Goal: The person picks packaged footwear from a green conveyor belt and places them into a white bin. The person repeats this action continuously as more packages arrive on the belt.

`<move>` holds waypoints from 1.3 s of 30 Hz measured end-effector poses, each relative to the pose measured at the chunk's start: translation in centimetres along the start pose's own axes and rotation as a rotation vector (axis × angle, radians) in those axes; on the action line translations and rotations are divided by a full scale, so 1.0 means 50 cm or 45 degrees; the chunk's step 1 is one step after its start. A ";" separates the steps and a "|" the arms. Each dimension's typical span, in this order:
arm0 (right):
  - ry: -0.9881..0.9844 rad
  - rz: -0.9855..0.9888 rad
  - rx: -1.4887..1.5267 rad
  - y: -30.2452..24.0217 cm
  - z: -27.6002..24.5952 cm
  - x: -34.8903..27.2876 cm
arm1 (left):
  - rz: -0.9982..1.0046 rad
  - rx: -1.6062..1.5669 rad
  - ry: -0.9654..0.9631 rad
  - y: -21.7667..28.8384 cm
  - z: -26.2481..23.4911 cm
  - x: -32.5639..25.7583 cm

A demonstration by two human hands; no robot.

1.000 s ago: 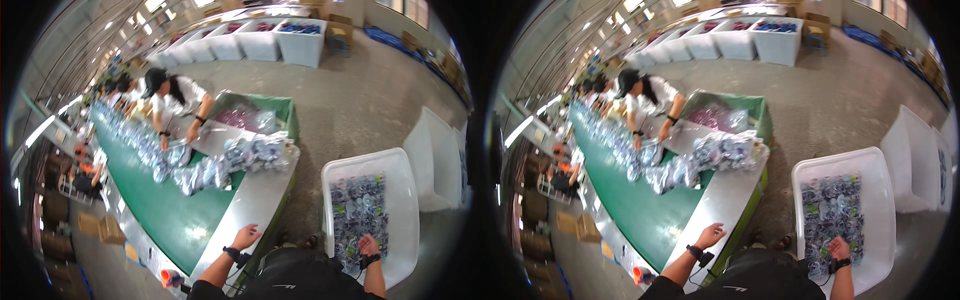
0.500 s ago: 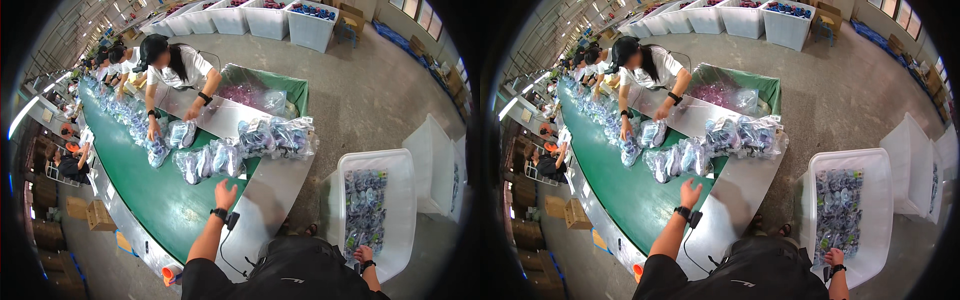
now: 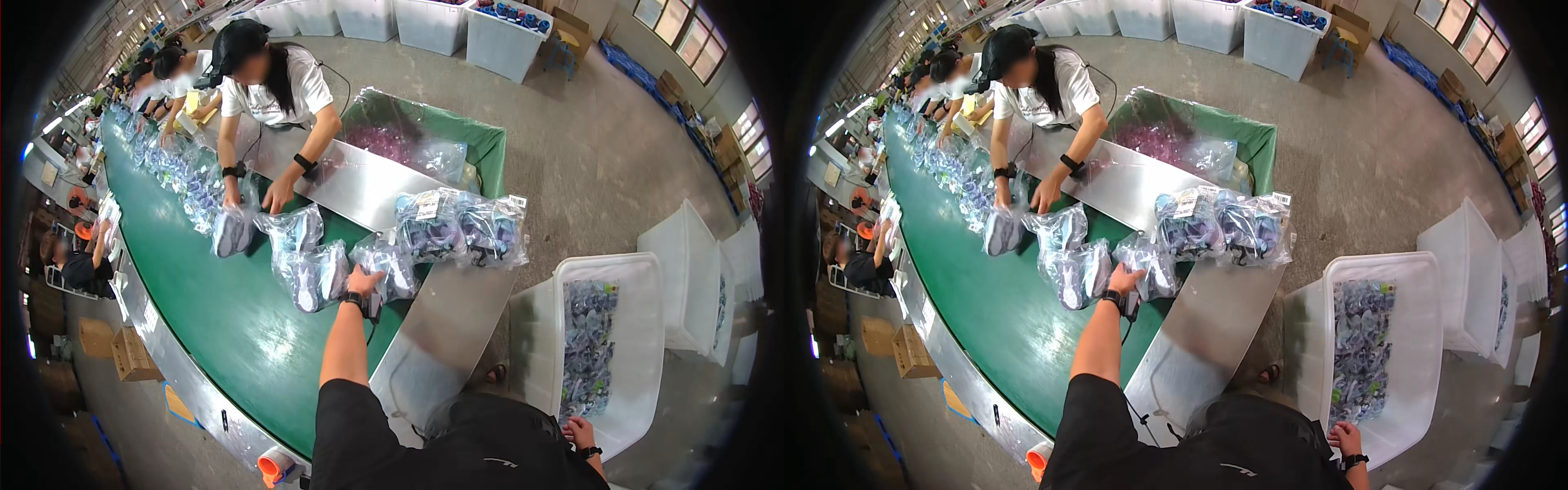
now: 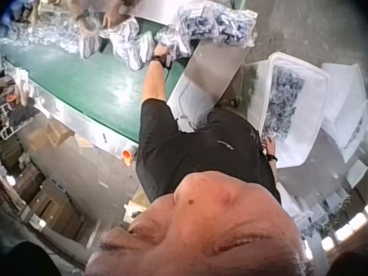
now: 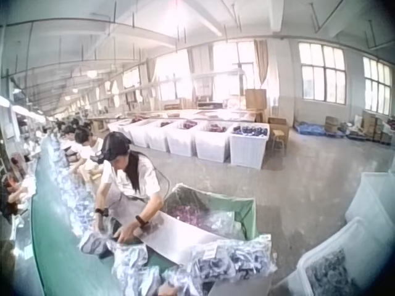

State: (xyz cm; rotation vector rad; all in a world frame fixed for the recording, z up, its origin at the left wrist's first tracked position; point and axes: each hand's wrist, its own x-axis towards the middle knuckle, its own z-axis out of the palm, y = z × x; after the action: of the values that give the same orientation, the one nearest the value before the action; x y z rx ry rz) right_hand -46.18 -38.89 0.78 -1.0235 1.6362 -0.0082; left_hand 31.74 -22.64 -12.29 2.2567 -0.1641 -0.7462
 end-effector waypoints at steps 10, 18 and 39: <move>-0.033 -0.012 -0.085 0.013 -0.022 0.067 | 0.450 -0.567 0.539 -0.119 0.044 -0.353; -0.285 -0.179 -0.190 -0.050 0.035 0.124 | 0.038 -0.950 0.252 -0.209 0.056 -0.535; -0.385 -1.675 -0.500 -0.475 0.212 -0.106 | -0.596 -1.347 -0.809 0.206 0.204 -0.682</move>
State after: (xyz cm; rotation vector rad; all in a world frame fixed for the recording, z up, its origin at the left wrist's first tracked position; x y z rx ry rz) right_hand -23.55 -45.16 13.17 -2.1196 0.4683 -0.3971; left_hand -0.95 -25.13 4.98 1.0046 0.3976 -1.3703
